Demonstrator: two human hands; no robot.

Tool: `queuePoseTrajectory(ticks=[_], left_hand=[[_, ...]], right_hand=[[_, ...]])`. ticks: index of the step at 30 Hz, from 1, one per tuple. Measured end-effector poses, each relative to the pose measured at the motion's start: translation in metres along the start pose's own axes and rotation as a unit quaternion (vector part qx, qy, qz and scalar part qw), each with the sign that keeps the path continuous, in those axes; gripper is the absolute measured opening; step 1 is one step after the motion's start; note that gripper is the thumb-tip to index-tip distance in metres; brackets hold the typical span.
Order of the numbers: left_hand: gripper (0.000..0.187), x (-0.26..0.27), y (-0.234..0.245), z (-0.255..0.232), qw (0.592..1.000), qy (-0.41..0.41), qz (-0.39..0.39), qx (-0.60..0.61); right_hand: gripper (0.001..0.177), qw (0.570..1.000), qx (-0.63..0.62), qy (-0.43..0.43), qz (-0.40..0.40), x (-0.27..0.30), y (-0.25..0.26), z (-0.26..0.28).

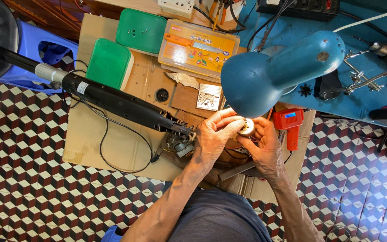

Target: The person cleans a small cylindrical motor component with a white cloth and a screwdriver, then uses pliers to remove a small part from the motor housing. The person works at a cluttered workbench with various tools and parts.

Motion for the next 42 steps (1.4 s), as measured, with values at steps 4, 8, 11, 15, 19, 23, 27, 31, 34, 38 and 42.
queuePoseTrajectory(ticks=[4,8,11,15,19,23,27,31,34,38,42], left_hand=[[0.04,0.0,0.009,0.007,1.0,0.0,-0.006,0.009],[0.044,0.0,0.016,0.014,1.0,0.008,-0.008,0.021],[0.047,0.003,0.017,0.016,1.0,0.02,0.007,0.021],[0.051,0.004,0.015,0.02,0.999,0.029,0.032,0.021],[0.054,0.012,0.013,0.024,0.998,0.056,0.033,-0.021],[0.054,0.018,0.009,0.016,0.997,0.041,0.034,-0.047],[0.055,0.023,0.008,0.017,0.997,0.053,0.029,-0.051],[0.055,0.026,0.008,0.019,0.996,0.053,0.027,-0.067],[0.053,0.029,0.01,0.022,0.994,0.055,0.023,-0.089],[0.051,0.029,0.007,0.023,0.995,0.033,0.031,-0.089],[0.047,0.032,0.001,0.022,0.996,0.043,0.031,-0.075]], right_hand=[[0.053,0.998,0.06,-0.027,-0.01,0.003,-0.002,0.007],[0.052,0.994,0.096,-0.035,-0.029,0.008,-0.004,0.013],[0.051,0.993,0.103,-0.045,-0.04,0.012,-0.004,0.015],[0.053,0.982,0.174,-0.048,-0.059,0.019,0.0,0.017],[0.052,0.982,0.172,-0.05,-0.063,0.025,0.001,0.018],[0.051,0.983,0.17,-0.04,-0.055,0.03,0.001,0.021],[0.05,0.981,0.176,-0.061,-0.055,0.035,0.001,0.021],[0.05,0.97,0.219,-0.091,-0.059,0.04,0.004,0.02],[0.049,0.966,0.244,-0.067,-0.046,0.04,0.003,0.026],[0.051,0.962,0.265,-0.059,-0.043,0.042,0.001,0.033],[0.052,0.952,0.297,-0.062,-0.045,0.044,0.002,0.039]])
Point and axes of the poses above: each hand's wrist, its own x-axis away from the middle knuckle, its own y-axis out of the back of the hand, z = x × y, the point moved 8 cm from there along -x, towards the middle knuckle, and after that the axes turned 6 degrees about z, right-handed, at the moved point
